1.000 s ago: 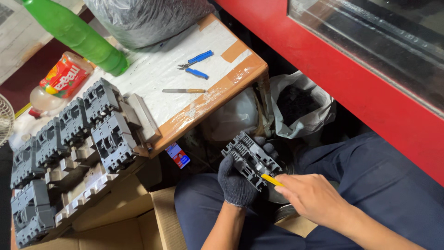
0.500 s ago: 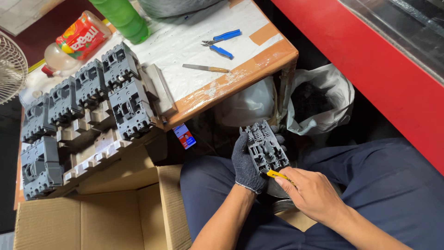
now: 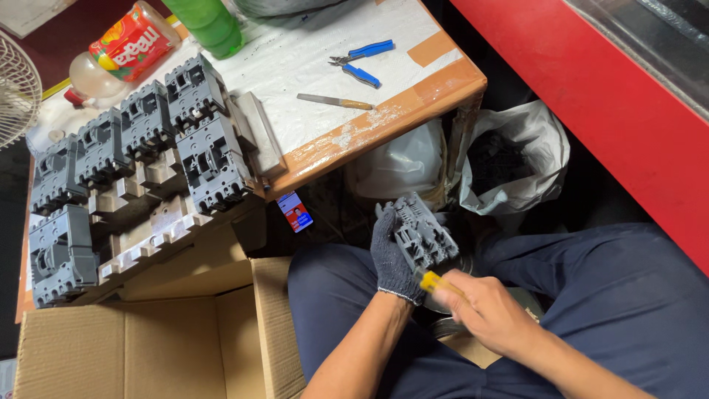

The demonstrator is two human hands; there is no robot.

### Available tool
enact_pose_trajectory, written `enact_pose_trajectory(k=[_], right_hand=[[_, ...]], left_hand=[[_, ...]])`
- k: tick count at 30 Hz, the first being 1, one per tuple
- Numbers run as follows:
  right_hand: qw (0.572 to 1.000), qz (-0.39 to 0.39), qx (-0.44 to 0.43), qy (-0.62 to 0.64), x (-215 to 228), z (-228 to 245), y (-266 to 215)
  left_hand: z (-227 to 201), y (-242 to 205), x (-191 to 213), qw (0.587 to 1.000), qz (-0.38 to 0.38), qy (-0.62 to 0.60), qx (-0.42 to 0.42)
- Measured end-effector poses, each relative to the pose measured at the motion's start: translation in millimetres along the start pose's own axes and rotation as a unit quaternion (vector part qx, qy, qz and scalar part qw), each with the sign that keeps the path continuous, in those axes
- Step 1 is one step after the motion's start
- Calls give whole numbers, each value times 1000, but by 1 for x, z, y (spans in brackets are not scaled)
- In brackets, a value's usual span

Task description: The person sits on the floor and uses pliers, a file, and a utility knife to modify and clean gray electrical component housings. They place the finished components into a plastic bag.

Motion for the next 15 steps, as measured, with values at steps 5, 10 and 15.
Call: enact_pose_trajectory(k=[5, 10, 15], right_hand=[[996, 66, 30, 61, -17, 8, -4], [985, -141, 27, -94, 20, -6, 5], [980, -162, 54, -106, 23, -3, 3]], left_hand=[[-1, 6, -6, 998, -38, 36, -34], [-3, -22, -34, 997, 78, 7, 6], [-6, -32, -42, 996, 68, 48, -19]])
Point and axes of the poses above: each hand's wrist, its own y-axis towards the middle knuckle, its own x-axis out of the back of the hand, z = x × y, the point moved 8 cm from there along y, towards the middle knuckle, and after that the axes turned 15 degrees about -z, right-handed, at the moved point
